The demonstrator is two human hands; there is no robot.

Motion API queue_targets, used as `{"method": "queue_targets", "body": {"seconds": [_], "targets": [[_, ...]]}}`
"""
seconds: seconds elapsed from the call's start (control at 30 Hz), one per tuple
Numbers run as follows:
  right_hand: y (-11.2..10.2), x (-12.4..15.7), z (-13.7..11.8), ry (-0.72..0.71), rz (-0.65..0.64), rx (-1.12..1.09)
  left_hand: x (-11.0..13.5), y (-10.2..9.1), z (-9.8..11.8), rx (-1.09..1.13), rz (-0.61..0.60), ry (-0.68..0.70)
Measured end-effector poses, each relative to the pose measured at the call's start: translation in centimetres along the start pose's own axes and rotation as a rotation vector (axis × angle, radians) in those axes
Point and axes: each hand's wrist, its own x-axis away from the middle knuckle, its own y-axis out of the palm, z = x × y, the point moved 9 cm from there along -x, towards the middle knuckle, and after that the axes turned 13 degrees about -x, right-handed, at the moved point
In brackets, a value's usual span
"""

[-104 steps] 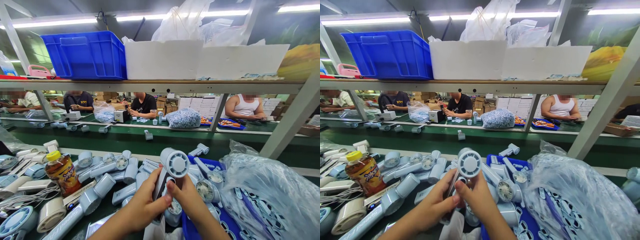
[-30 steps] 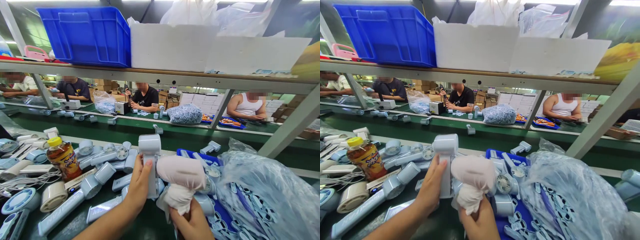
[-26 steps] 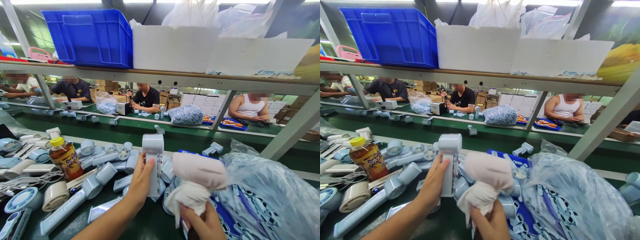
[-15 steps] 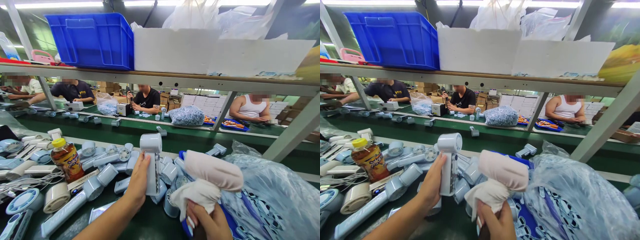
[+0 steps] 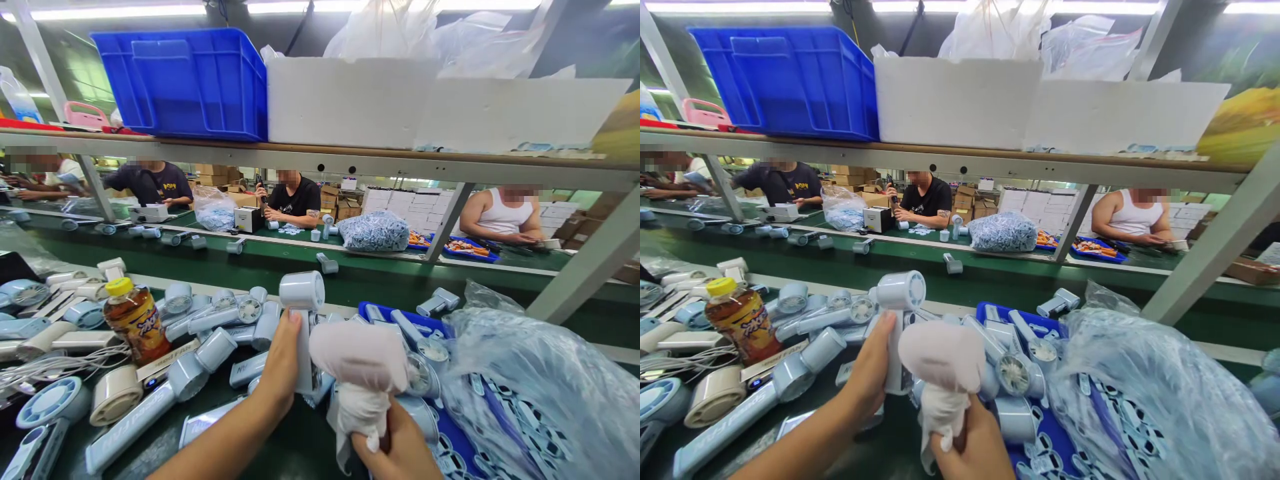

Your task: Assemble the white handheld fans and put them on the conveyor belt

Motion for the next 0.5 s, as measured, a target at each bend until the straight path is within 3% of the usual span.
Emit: {"method": "queue_targets", "body": {"seconds": [0.2, 0.37, 0.5], "targets": [[-2.1, 0.3, 0.3, 0.005, 0.187, -0.088, 0.1, 0.0, 0.0, 0.013, -0.041, 0.026], [-1.0, 0.1, 1.5, 0.087, 0.141, -0.107, -0.2, -0.5, -0.1, 0.032, -0.020, 0.060], [-0.6, -0.2, 0.6, 0.010, 0.105, -0.018, -0.1, -0.1, -0.4, 0.080, -0.028, -0.005]]}}
